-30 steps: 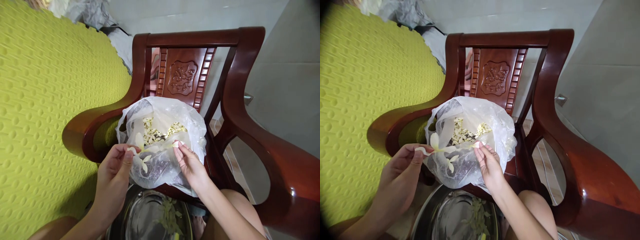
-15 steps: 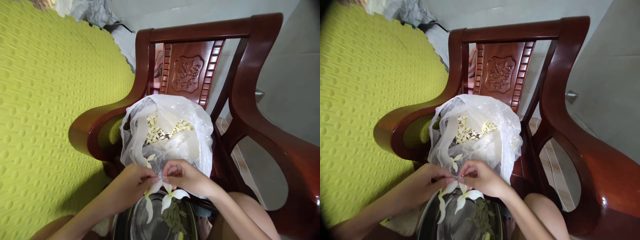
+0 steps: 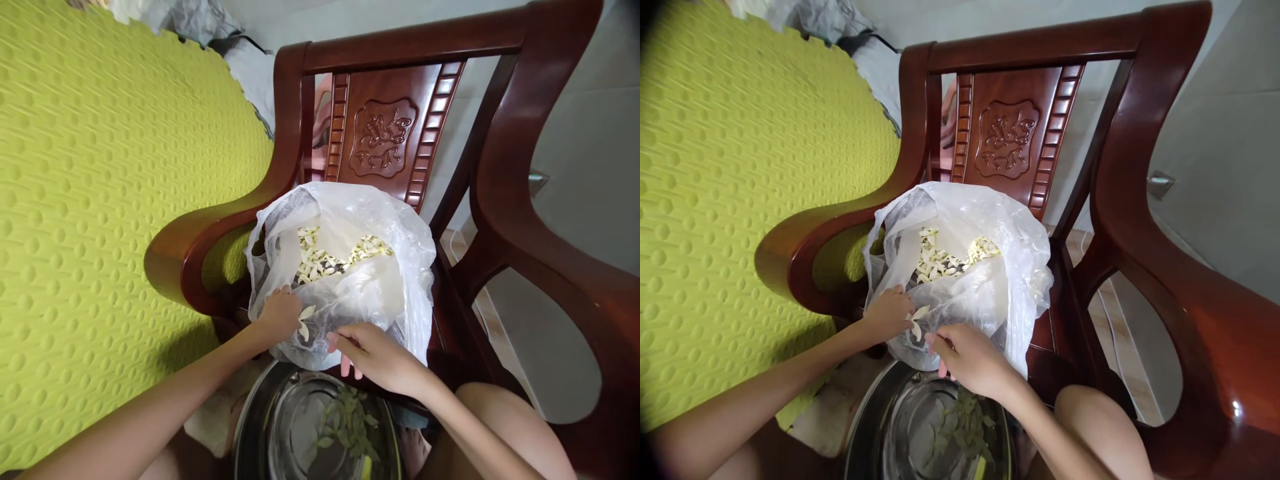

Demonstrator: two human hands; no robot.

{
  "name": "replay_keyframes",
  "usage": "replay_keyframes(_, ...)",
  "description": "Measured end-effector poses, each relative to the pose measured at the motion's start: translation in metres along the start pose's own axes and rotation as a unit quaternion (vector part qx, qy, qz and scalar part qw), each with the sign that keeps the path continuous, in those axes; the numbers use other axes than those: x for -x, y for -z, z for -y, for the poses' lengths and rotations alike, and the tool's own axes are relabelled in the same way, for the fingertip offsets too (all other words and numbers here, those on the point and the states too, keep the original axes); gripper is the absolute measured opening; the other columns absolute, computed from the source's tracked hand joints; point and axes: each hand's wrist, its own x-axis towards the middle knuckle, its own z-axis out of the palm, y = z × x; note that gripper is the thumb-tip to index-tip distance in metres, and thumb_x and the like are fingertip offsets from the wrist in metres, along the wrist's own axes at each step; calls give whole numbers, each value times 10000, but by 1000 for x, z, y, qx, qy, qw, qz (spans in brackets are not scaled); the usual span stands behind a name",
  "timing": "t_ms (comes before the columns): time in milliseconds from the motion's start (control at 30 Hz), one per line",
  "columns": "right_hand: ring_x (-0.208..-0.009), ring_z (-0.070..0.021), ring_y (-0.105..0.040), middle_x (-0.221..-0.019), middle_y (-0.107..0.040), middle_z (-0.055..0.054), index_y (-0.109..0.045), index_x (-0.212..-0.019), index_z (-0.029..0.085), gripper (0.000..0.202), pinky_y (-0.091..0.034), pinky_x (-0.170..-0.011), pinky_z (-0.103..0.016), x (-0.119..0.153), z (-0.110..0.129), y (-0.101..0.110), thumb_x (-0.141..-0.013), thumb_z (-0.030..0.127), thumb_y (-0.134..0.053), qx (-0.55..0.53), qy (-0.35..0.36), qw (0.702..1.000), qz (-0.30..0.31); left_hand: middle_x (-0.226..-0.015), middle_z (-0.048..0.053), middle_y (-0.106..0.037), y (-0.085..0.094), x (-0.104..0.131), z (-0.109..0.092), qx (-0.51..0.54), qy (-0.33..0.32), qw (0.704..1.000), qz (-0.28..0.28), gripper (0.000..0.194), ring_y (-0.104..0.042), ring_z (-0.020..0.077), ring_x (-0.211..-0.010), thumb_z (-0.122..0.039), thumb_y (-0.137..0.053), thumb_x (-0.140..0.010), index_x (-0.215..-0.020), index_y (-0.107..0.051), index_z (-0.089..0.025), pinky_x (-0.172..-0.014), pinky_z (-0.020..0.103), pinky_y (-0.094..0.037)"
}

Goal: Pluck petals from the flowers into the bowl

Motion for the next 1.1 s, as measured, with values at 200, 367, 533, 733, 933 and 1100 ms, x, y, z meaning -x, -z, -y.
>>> replay_keyframes(200, -580, -153, -595, -678, -688, -26, -621, -771, 178, 316, -376, -536, -251, -4, -4, 1, -952, 353, -430, -11, 17, 999, -51, -901, 95, -705, 0, 0, 5, 7, -3, 998, -54, 94, -559, 327, -996, -209, -667, -738, -760, -758, -194, -842, 437, -416)
replay_keyframes(367, -736, -173, -601, -797, -684, -38, -667, -830, 172, 287, -406, -640, -265, -7, -3, 10, -937, 369, -488, -68, 62, 977, -194, -963, 65, -707, 32, 13, 7, 70, -3, 985, -157, 179, -568, 267, -951, -302, -644, -804, -920, -744, -211, -858, 410, -444)
replay_keyframes(533, -820, -164, -575, -866, -652, -27, -689, -954, 186, 232, -418, -724, -261, -4, 9, 8, -879, 390, -610, -231, 155, 948, -156, -1018, 57, -674, 51, 54, -32, 178, -131, 926, -307, 77, -574, 227, -1003, -230, -672, -783, -856, -689, -211, -897, 380, -448)
replay_keyframes(733, -791, -154, -570, -778, -633, -20, -705, -863, 168, 237, -433, -746, -263, 4, 19, -3, -845, 397, -650, -366, 137, 913, -116, -884, 38, -694, 57, 78, -63, 279, -67, 924, -253, 150, -630, 218, -858, -321, -665, -789, -872, -621, -204, -785, 346, -477)
replay_keyframes(933, -617, -118, -504, -660, -537, 8, -693, -911, 159, 317, -401, -575, -230, 5, 19, -2, -817, 459, -653, -373, 80, 913, -142, -736, 2, -631, 64, 73, -51, 458, 12, 888, -29, 247, -583, 170, -700, -428, -537, -859, -904, -591, -191, -624, 260, -430)
replay_keyframes(1100, -610, -125, -475, -680, -516, -3, -689, -974, 165, 259, -355, -528, -236, 4, 18, -9, -894, 367, -549, -222, 123, 944, -212, -512, -95, -360, 57, 72, -52, 531, 20, 847, -16, 230, -344, 100, -487, -418, -529, -848, -863, -514, -189, -480, 215, -271)
